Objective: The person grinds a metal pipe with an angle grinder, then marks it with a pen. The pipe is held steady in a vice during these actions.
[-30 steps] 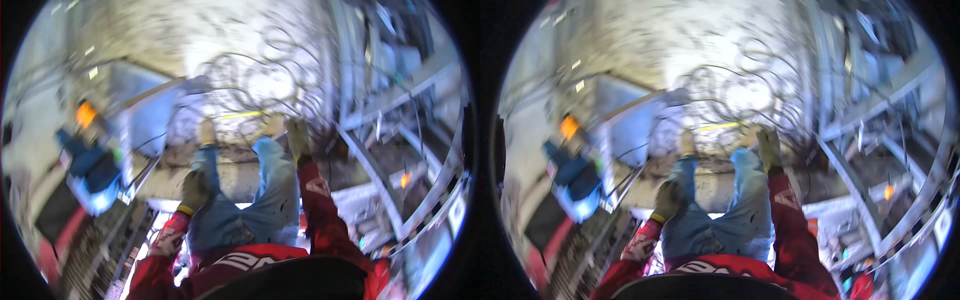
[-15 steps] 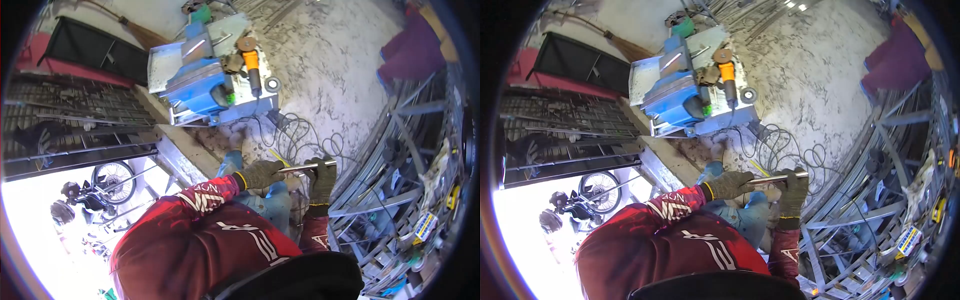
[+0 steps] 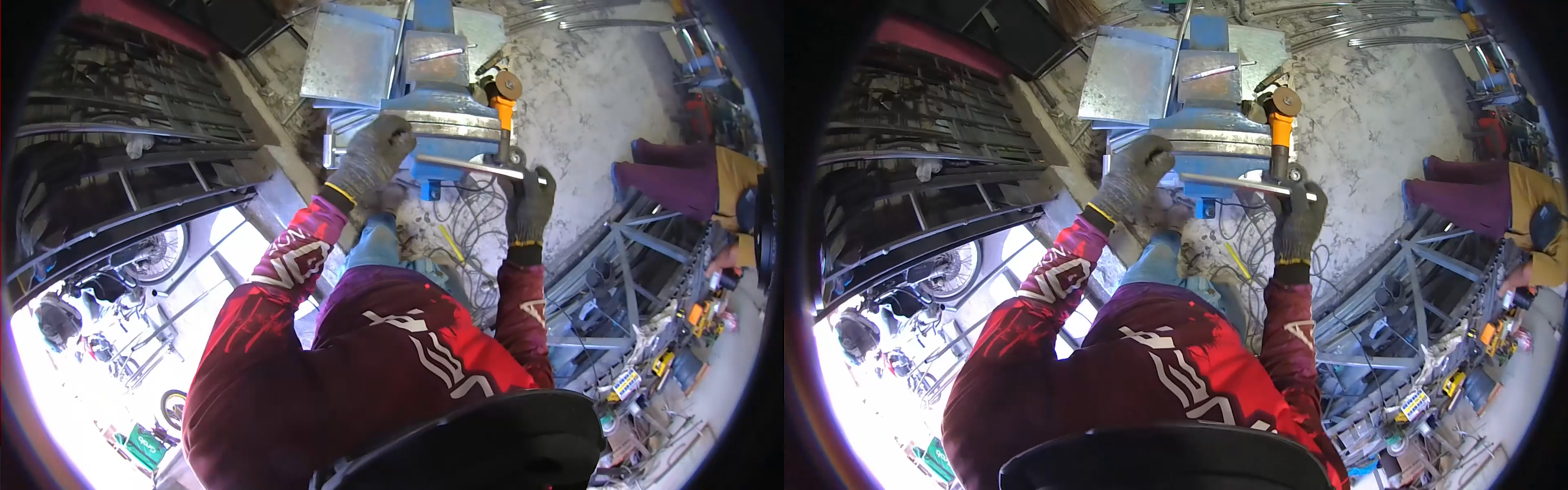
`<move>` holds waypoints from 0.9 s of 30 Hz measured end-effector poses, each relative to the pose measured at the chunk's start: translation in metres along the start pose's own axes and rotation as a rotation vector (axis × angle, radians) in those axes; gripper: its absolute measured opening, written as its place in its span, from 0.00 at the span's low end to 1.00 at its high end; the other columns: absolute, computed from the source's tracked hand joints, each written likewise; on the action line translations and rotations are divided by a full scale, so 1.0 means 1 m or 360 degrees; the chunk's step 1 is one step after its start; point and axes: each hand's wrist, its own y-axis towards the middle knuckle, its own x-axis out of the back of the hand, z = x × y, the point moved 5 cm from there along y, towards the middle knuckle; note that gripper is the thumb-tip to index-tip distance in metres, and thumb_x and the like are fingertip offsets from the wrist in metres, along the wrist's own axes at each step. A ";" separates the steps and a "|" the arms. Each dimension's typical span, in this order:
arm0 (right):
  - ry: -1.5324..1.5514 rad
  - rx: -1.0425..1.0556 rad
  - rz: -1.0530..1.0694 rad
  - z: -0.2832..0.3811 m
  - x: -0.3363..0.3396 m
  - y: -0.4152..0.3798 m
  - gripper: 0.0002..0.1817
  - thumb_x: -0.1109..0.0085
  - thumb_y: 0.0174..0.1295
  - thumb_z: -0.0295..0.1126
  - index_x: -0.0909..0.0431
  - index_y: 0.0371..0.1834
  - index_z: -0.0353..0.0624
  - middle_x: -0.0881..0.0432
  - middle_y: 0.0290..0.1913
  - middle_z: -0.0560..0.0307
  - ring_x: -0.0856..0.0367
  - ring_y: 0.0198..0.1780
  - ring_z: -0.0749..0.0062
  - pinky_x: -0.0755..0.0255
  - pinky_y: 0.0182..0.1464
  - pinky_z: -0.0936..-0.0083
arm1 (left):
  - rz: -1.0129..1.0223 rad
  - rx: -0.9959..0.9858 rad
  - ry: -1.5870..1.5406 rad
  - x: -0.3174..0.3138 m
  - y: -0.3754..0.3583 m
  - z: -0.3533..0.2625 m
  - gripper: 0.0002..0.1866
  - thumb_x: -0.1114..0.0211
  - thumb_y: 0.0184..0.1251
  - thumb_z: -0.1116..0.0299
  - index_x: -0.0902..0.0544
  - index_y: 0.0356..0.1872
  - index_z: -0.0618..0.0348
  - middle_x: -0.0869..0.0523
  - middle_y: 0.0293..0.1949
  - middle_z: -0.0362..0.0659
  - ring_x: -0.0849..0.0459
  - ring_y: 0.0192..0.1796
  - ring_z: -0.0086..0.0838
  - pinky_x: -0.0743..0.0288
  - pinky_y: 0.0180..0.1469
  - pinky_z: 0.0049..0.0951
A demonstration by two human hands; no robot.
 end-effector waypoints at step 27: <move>-0.0511 -0.0490 0.0718 -0.040 -0.003 0.129 0.23 0.39 0.65 0.22 0.30 0.64 0.37 0.16 0.41 0.47 0.15 0.32 0.62 0.17 0.36 0.64 | -0.0665 0.0135 0.0523 -0.005 0.017 0.051 0.20 0.29 0.58 0.66 0.14 0.52 0.56 0.16 0.51 0.55 0.18 0.55 0.53 0.24 0.61 0.46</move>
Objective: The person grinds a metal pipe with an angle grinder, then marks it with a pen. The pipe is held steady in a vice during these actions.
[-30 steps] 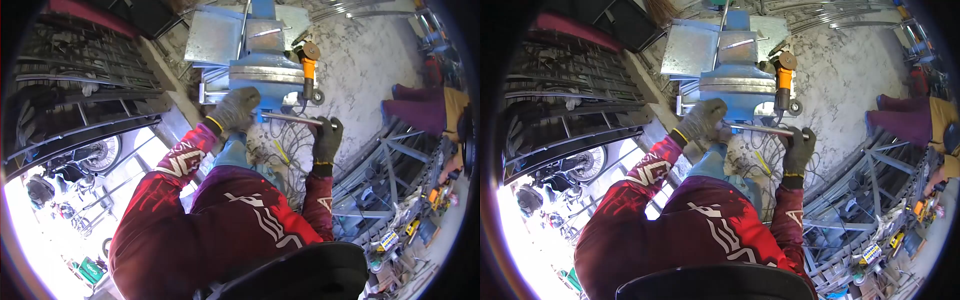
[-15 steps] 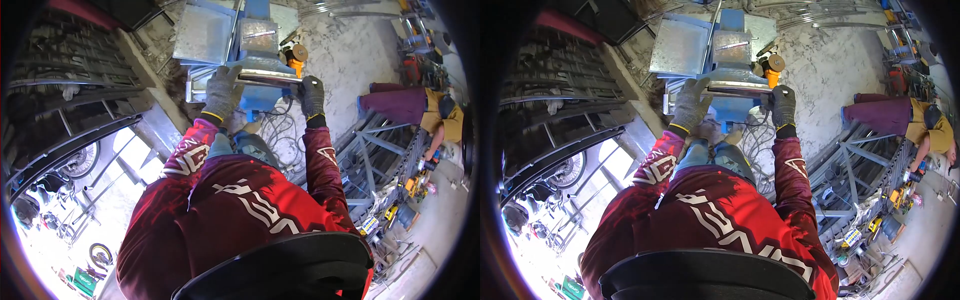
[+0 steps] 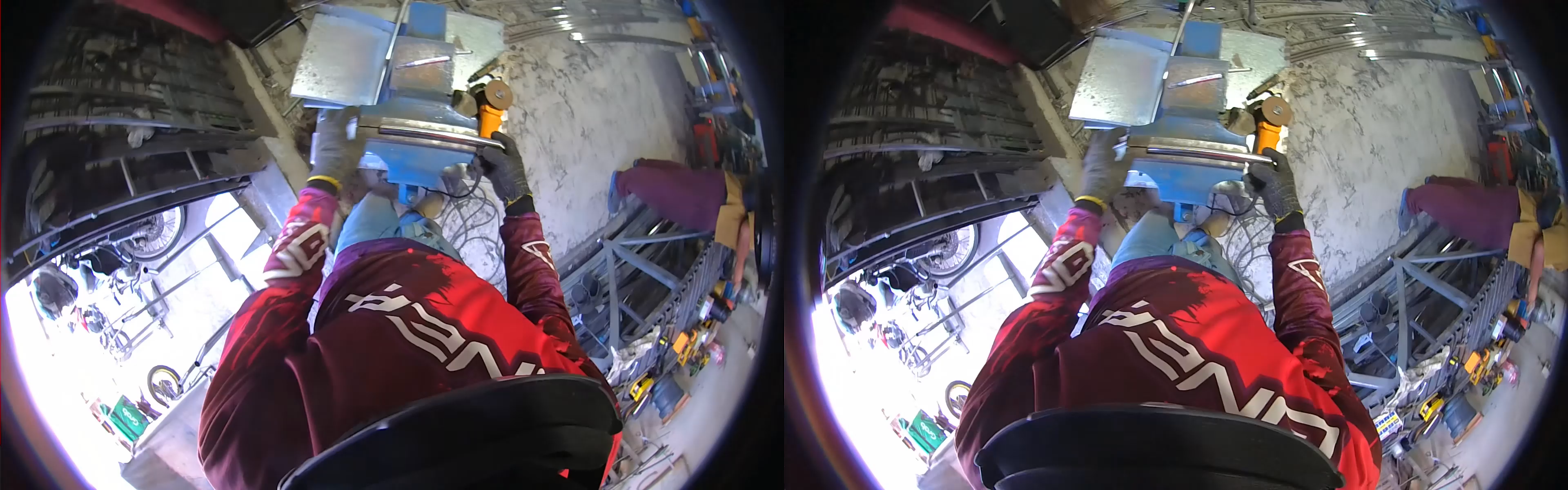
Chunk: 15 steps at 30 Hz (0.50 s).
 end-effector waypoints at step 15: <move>-0.0232 0.0425 -0.0413 0.083 -0.065 -0.052 0.10 0.35 0.68 0.28 0.16 0.50 0.40 0.21 0.30 0.68 0.25 0.25 0.83 0.30 0.28 0.81 | 0.0781 0.0598 -0.0212 -0.025 -0.017 0.169 0.15 0.39 0.68 0.59 0.13 0.42 0.60 0.11 0.37 0.55 0.12 0.42 0.46 0.21 0.46 0.41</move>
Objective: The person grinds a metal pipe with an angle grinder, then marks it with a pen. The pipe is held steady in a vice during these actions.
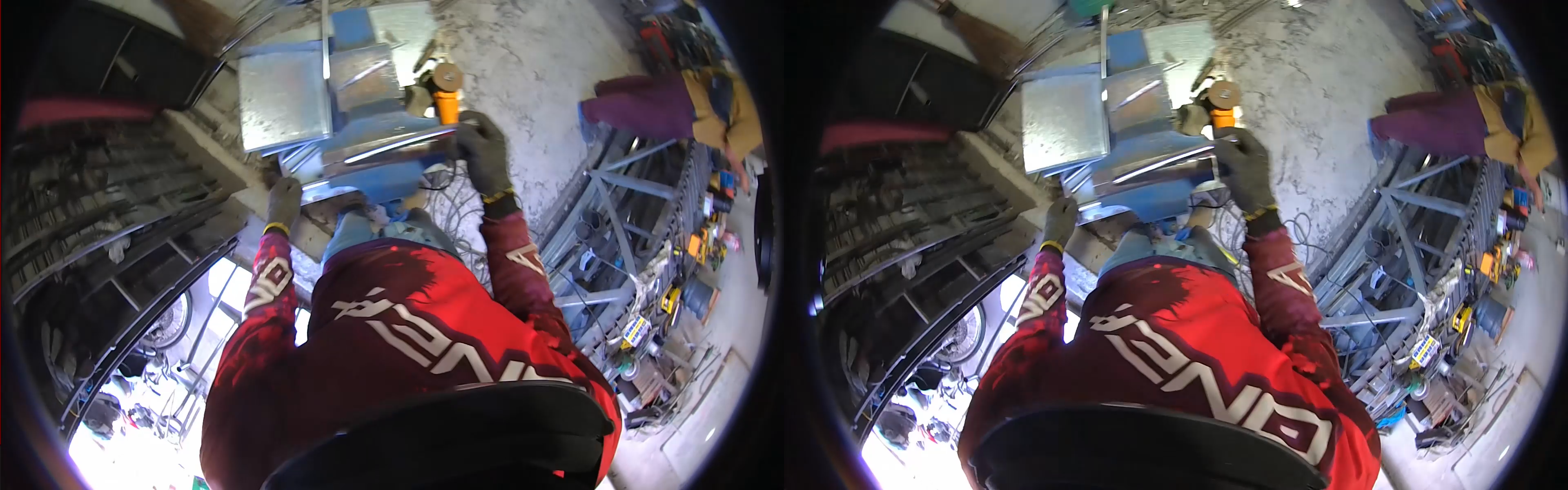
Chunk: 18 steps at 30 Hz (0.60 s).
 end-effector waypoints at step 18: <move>-0.0661 0.0259 -0.0189 0.090 -0.087 -0.075 0.17 0.29 0.61 0.21 0.16 0.54 0.34 0.12 0.49 0.55 0.16 0.48 0.75 0.22 0.52 0.77 | 0.0480 -0.0193 0.1496 -0.055 0.099 0.029 0.19 0.39 0.70 0.61 0.17 0.60 0.51 0.15 0.61 0.44 0.13 0.59 0.45 0.21 0.57 0.55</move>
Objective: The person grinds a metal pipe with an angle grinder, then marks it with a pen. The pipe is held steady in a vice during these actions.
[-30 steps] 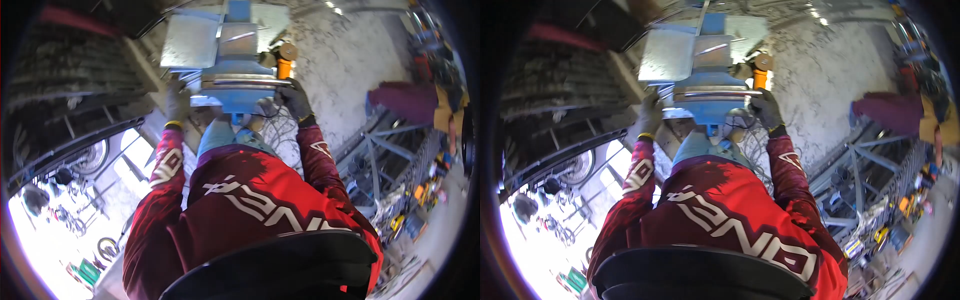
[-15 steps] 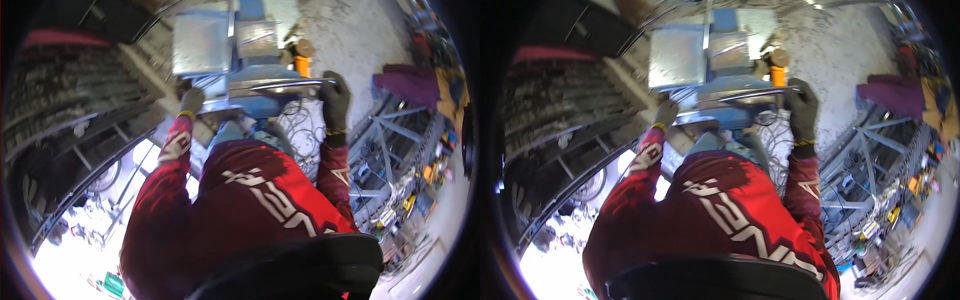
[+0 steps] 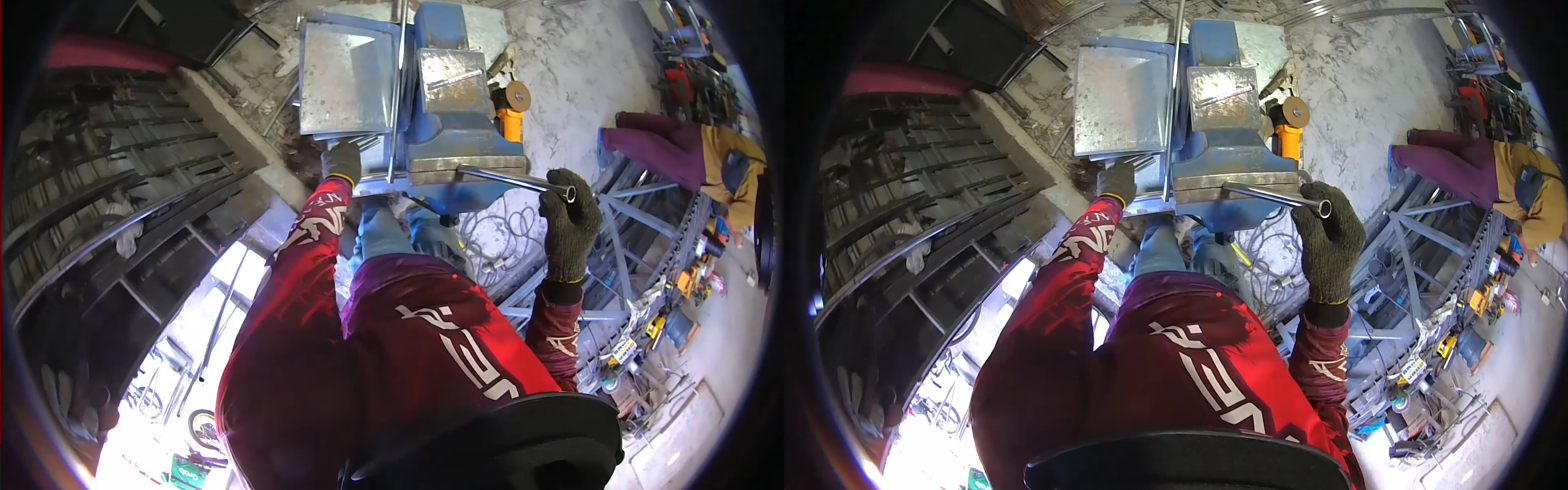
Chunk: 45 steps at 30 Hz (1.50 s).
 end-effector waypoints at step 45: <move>0.0410 0.0107 0.0752 -0.049 0.055 -0.027 0.21 0.32 0.60 0.26 0.20 0.58 0.39 0.23 0.41 0.61 0.21 0.43 0.78 0.22 0.46 0.77 | -0.0177 -0.1356 -0.1001 0.237 -0.239 -0.218 0.12 0.40 0.77 0.63 0.20 0.49 0.62 0.17 0.39 0.56 0.14 0.40 0.53 0.24 0.40 0.48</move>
